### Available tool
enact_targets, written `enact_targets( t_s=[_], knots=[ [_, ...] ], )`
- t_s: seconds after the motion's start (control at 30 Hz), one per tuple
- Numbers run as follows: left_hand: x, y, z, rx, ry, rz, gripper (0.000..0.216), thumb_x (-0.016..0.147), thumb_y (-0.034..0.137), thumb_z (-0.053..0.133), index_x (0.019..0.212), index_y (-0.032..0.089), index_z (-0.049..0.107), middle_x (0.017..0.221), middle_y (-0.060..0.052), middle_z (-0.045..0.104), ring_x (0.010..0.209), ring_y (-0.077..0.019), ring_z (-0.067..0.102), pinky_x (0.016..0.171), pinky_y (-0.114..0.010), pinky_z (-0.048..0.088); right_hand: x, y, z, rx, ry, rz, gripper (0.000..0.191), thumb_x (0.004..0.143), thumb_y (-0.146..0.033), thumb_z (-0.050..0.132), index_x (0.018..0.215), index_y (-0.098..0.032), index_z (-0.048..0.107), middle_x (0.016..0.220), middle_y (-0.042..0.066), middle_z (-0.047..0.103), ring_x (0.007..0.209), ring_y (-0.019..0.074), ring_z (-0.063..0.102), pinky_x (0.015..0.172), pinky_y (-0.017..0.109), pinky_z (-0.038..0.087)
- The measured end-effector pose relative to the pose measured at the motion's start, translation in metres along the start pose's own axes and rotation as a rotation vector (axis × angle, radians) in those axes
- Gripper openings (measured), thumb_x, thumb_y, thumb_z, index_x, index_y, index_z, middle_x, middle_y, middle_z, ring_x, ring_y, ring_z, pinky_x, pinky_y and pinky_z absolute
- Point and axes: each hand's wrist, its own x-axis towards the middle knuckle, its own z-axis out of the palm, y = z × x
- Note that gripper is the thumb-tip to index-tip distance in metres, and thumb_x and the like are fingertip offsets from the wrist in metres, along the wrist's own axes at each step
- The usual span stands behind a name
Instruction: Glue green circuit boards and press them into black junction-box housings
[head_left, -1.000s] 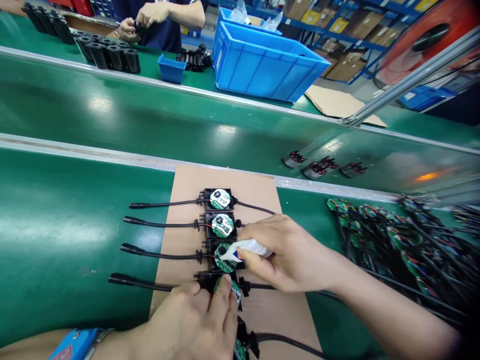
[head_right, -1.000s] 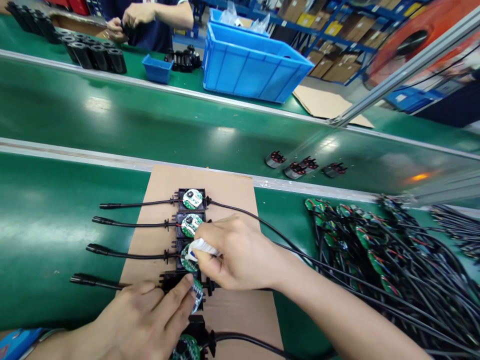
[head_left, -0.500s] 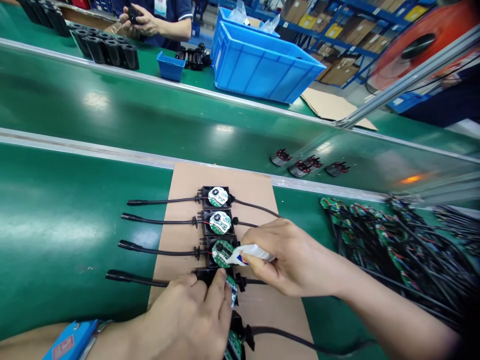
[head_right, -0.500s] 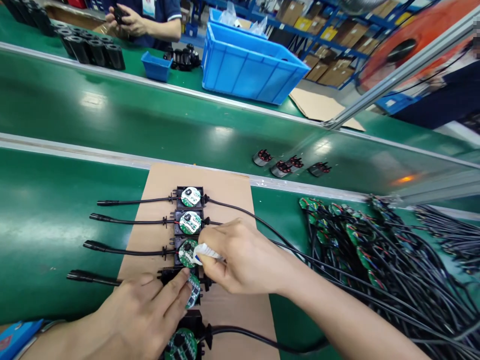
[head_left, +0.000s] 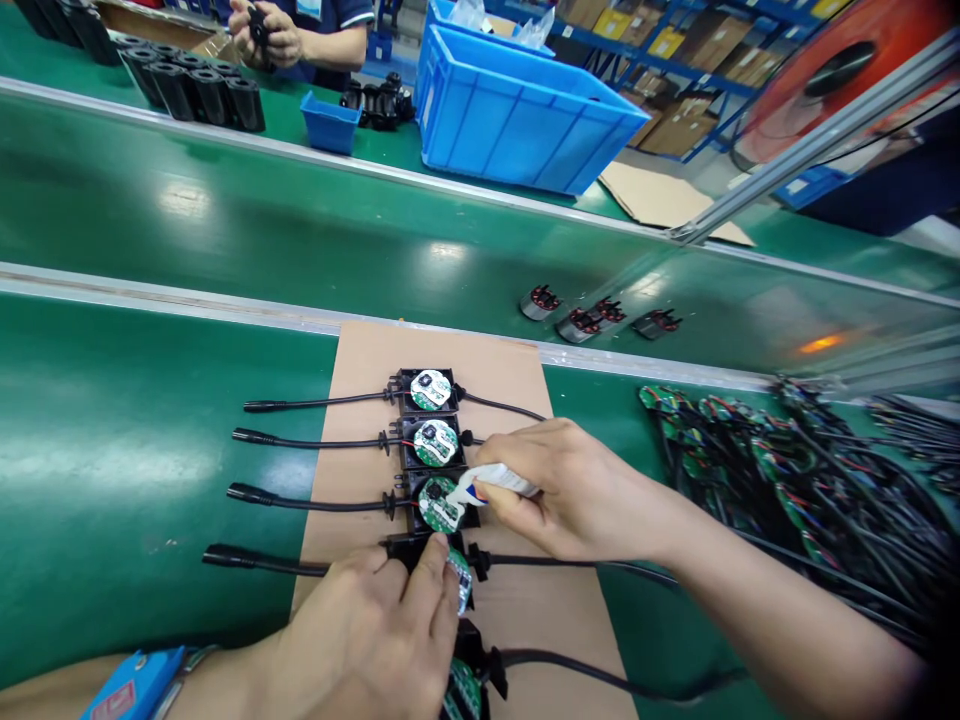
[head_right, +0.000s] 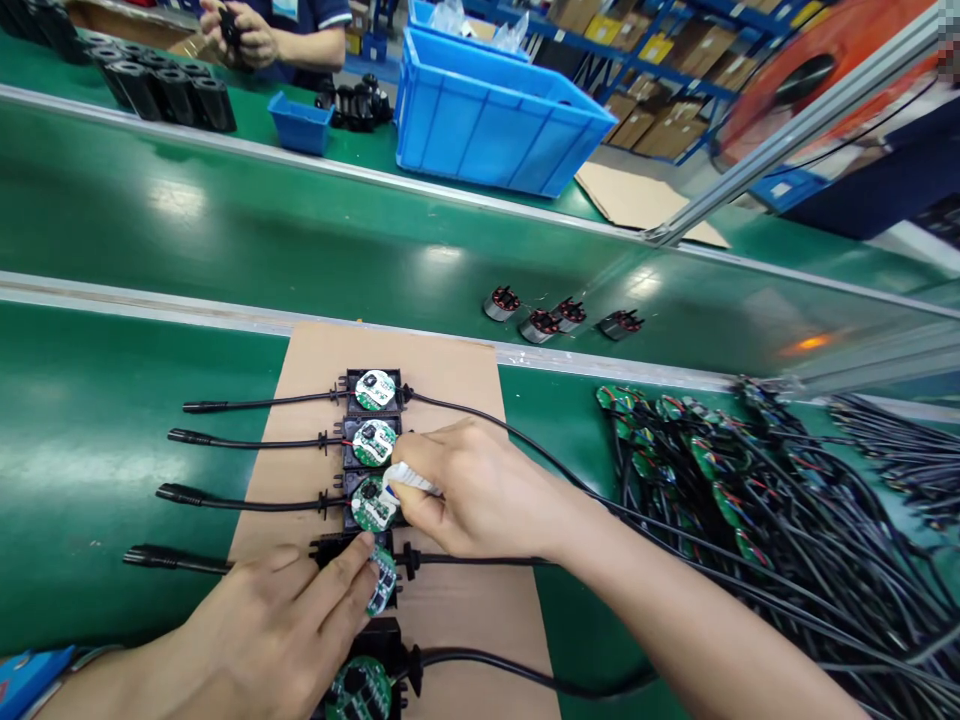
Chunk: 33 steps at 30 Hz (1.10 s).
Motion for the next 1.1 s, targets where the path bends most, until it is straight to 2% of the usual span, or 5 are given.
enact_targets(
  t_s=[0.27,0.37,0.47,0.77,1.1],
  knots=[
    [-0.002,0.005,-0.001,0.021,0.029,0.031,0.031,0.082,0.021,0.055,0.108,0.007,0.064,0.110,-0.020,0.070,0.051,-0.0166,0.058,0.042,-0.029,0.042,-0.004,0.005,-0.002,-0.005,0.059,0.022,0.019,0.089,-0.018,0.045,0.071,-0.018,0.051,0.060,-0.001,0.052,0.052,0.0105,0.043,0.053,0.025,0.030],
    [-0.007,0.018,-0.002,0.043,0.108,0.064,0.019,0.083,0.020,0.059,0.097,0.010,0.067,0.098,-0.015,0.074,0.049,-0.0148,0.058,0.042,-0.028,0.040,-0.017,-0.004,-0.006,0.085,0.104,0.027,0.015,0.089,-0.018,0.047,0.075,-0.018,0.054,0.060,-0.002,0.052,0.051,0.0096,0.044,0.052,0.024,0.030],
    [-0.014,0.030,-0.003,0.017,0.098,0.108,0.012,0.083,0.020,0.060,0.091,0.013,0.066,0.090,-0.009,0.075,0.045,-0.0124,0.056,0.040,-0.026,0.038,-0.026,-0.018,-0.003,0.183,0.111,0.012,0.012,0.090,-0.018,0.047,0.082,-0.018,0.057,0.060,-0.001,0.055,0.052,0.0100,0.046,0.052,0.024,0.031],
    [-0.030,0.036,-0.004,0.024,0.106,0.030,0.022,0.082,0.011,0.053,0.099,0.011,0.066,0.106,-0.015,0.073,0.045,-0.0146,0.059,0.035,-0.027,0.036,-0.015,-0.033,0.029,0.187,0.045,-0.067,0.016,0.086,-0.016,0.044,0.071,-0.018,0.051,0.058,-0.002,0.049,0.050,0.0103,0.038,0.053,0.025,0.031],
    [-0.033,0.031,-0.004,-0.010,0.053,0.049,0.031,0.078,0.019,0.058,0.107,0.009,0.065,0.111,-0.017,0.070,0.047,-0.0164,0.060,0.036,-0.027,0.041,-0.022,-0.034,0.019,0.162,-0.047,-0.056,0.012,0.083,-0.013,0.046,0.073,-0.019,0.049,0.060,-0.004,0.043,0.052,0.0105,0.035,0.052,0.026,0.028]
  ],
)
